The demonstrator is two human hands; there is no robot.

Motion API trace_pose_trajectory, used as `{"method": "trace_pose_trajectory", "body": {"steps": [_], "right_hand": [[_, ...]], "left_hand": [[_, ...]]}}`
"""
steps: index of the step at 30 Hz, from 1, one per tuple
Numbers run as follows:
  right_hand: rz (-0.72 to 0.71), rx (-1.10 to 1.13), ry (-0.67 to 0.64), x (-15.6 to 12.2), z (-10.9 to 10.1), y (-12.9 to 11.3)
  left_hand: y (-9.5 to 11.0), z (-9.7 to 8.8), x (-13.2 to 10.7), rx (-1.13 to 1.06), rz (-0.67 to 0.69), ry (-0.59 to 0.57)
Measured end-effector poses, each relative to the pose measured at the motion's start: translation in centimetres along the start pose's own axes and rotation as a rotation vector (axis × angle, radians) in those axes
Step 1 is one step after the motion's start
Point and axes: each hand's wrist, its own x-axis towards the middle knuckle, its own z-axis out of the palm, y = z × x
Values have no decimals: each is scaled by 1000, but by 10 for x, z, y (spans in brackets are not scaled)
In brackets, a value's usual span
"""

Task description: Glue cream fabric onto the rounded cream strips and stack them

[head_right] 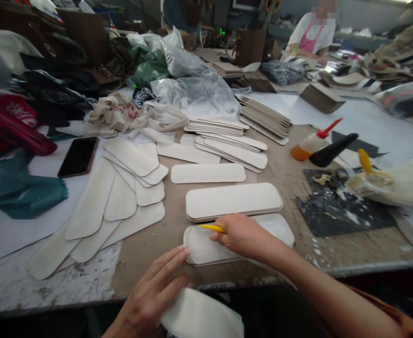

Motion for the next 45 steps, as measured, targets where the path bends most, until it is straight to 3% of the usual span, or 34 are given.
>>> {"method": "trace_pose_trajectory", "body": {"steps": [8, 13, 18, 20, 28, 32, 36, 41, 45], "right_hand": [[-5, -43, -4, 3, 0, -2], [-29, -66, -2, 3, 0, -1], [-18, -100, 8, 1, -1, -3], [-21, -100, 16, 0, -2, -3], [-41, -114, 47, 3, 3, -2], [-46, -127, 57, -6, -3, -3], [36, -69, 75, -35, -13, 25], [139, 160, 183, -78, -11, 91], [243, 215, 287, -83, 1, 120]], "left_hand": [[-1, 4, 13, 13, -5, -10], [0, 0, 18, 53, 7, -113], [-2, 9, 13, 41, 24, 9], [-1, 10, 12, 26, 24, 5], [-2, -1, 18, 47, 14, -159], [-6, 6, 12, 63, 20, -118], [-13, 12, 7, 64, 92, -112], [-22, 11, 7, 106, 203, -122], [-28, 14, 7, 124, 258, -85]]}}
